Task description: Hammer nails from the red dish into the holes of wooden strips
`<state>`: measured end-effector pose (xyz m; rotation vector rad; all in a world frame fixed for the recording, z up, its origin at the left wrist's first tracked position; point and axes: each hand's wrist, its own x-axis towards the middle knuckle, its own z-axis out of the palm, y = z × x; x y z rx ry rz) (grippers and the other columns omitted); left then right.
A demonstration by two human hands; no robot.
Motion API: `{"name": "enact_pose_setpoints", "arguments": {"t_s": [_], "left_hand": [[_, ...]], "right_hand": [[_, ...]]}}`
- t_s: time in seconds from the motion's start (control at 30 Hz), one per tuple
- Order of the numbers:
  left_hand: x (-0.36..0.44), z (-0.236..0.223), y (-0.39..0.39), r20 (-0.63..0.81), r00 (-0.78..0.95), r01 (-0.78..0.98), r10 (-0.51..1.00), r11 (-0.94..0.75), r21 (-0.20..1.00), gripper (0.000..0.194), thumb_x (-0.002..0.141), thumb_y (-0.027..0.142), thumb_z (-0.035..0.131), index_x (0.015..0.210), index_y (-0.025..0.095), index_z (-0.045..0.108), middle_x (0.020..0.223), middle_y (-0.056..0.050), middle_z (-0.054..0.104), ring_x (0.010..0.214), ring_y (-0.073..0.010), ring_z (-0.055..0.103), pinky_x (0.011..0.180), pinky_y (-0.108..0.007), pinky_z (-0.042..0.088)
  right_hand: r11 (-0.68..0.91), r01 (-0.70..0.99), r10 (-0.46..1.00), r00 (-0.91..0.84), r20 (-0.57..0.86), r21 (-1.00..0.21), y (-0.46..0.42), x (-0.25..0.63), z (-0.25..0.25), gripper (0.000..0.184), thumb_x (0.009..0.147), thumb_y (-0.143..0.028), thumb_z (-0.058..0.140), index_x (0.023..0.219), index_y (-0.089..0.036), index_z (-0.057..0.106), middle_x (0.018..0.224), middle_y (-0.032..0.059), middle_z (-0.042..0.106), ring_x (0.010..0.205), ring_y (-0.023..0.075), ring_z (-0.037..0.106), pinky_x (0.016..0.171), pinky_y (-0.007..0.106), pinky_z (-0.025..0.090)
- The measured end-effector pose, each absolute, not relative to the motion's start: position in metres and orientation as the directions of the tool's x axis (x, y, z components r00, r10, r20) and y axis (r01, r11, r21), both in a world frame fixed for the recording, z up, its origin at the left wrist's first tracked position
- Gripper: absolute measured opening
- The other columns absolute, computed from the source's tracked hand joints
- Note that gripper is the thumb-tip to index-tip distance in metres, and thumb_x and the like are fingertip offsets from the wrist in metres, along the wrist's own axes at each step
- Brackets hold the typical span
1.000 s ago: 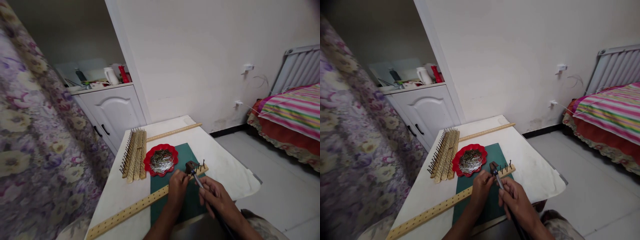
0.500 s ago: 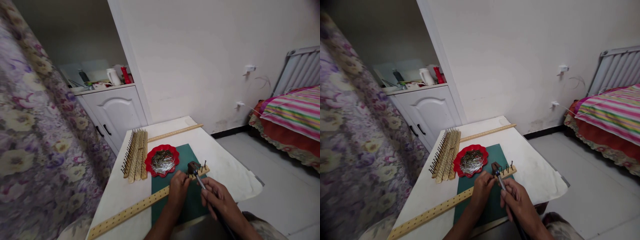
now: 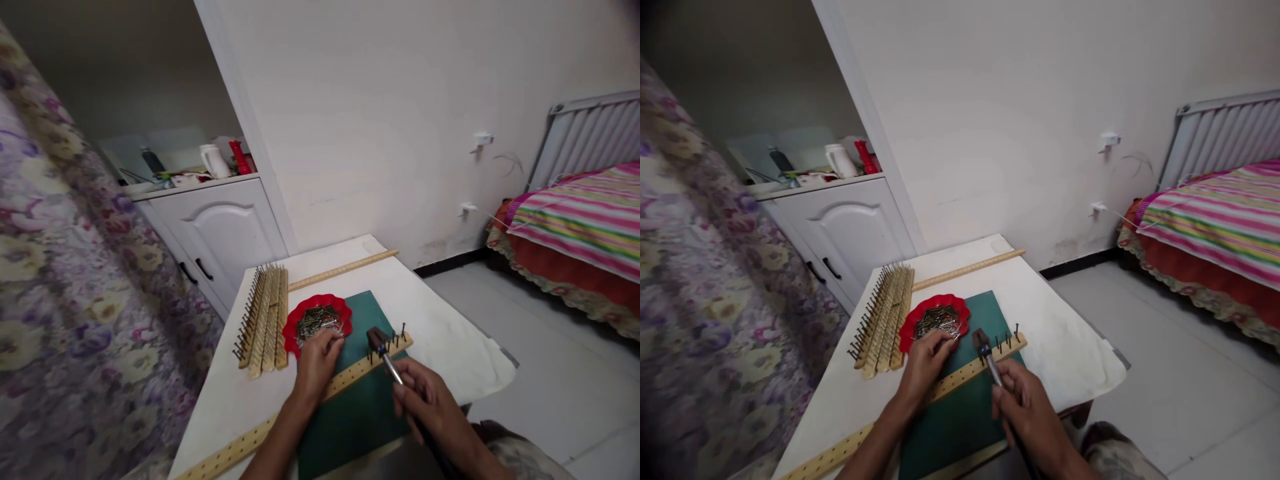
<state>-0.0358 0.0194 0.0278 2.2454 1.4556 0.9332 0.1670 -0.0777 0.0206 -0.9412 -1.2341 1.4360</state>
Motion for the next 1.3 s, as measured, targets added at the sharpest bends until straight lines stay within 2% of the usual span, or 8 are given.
{"name": "enact_pose_setpoints", "arguments": {"t_s": [0.13,0.27,0.43,0.63,0.8,1.07,1.3], "left_hand": [[-0.04,0.038,0.023,0.345,0.292,0.712,0.892,-0.444,0.545,0.022,0.086,0.028,0.043,0.083,0.019,0.063,0.084,-0.004,0.063,0.08,-0.0177,0.058,0.071,-0.028,0.044],[-0.044,0.019,0.0,0.277,0.386,0.75,0.88,-0.474,0.462,0.018,0.084,0.025,0.048,0.091,0.02,0.063,0.093,-0.007,0.063,0.087,-0.0202,0.058,0.076,-0.032,0.046],[-0.055,-0.014,-0.023,0.281,0.424,0.794,0.861,-0.502,0.343,0.027,0.078,0.019,0.053,0.104,0.021,0.061,0.104,-0.008,0.062,0.095,-0.023,0.056,0.083,-0.037,0.047],[-0.069,-0.024,-0.03,0.297,0.41,0.807,0.862,-0.495,0.322,0.026,0.083,0.018,0.047,0.105,0.021,0.061,0.102,-0.008,0.062,0.092,-0.0216,0.058,0.081,-0.036,0.049],[-0.09,-0.019,-0.045,0.25,0.389,0.838,0.887,-0.453,0.305,0.027,0.085,0.022,0.045,0.106,0.022,0.061,0.102,-0.008,0.063,0.091,-0.0213,0.058,0.08,-0.034,0.049],[-0.118,-0.014,-0.059,0.212,0.376,0.864,0.902,-0.424,0.272,0.026,0.084,0.024,0.047,0.105,0.024,0.063,0.102,-0.007,0.064,0.089,-0.021,0.059,0.079,-0.032,0.048],[-0.12,-0.002,-0.062,0.174,0.374,0.862,0.911,-0.411,0.295,0.026,0.086,0.022,0.044,0.105,0.024,0.062,0.1,-0.007,0.063,0.089,-0.0201,0.057,0.08,-0.031,0.047]], "right_hand": [[-0.007,-0.201,0.973,-0.228,0.04,-0.979,-0.078,0.164,0.021,0.029,0.085,-0.045,0.051,0.096,-0.019,0.05,0.06,-0.0066,0.055,0.029,0.0022,0.035,0.031,0.015,0.026],[0.06,-0.21,0.996,-0.056,0.073,-0.976,-0.072,0.179,0.023,0.027,0.085,-0.043,0.052,0.097,-0.019,0.05,0.061,-0.006,0.056,0.029,0.003,0.039,0.032,0.016,0.022],[0.119,-0.228,0.99,0.104,0.098,-0.966,-0.067,0.201,0.022,0.023,0.085,-0.04,0.054,0.094,-0.019,0.051,0.061,-0.005,0.056,0.033,0.0047,0.042,0.035,0.017,0.027],[0.108,-0.228,0.991,0.105,0.086,-0.968,-0.071,0.206,0.018,0.027,0.084,-0.042,0.055,0.095,-0.018,0.052,0.06,-0.0044,0.056,0.032,0.0057,0.041,0.035,0.019,0.027],[0.1,-0.215,0.991,0.104,0.079,-0.972,-0.072,0.204,0.019,0.031,0.083,-0.042,0.056,0.101,-0.016,0.053,0.062,-0.0034,0.058,0.033,0.0067,0.042,0.035,0.021,0.028],[0.089,-0.204,0.995,0.055,0.08,-0.975,-0.074,0.202,0.017,0.026,0.084,-0.039,0.055,0.099,-0.018,0.053,0.06,-0.0052,0.056,0.033,0.0061,0.042,0.036,0.02,0.027],[0.085,-0.205,0.996,0.029,0.08,-0.975,-0.075,0.202,0.018,0.025,0.085,-0.038,0.055,0.1,-0.018,0.052,0.06,-0.0052,0.056,0.034,0.006,0.043,0.036,0.019,0.028]]}}
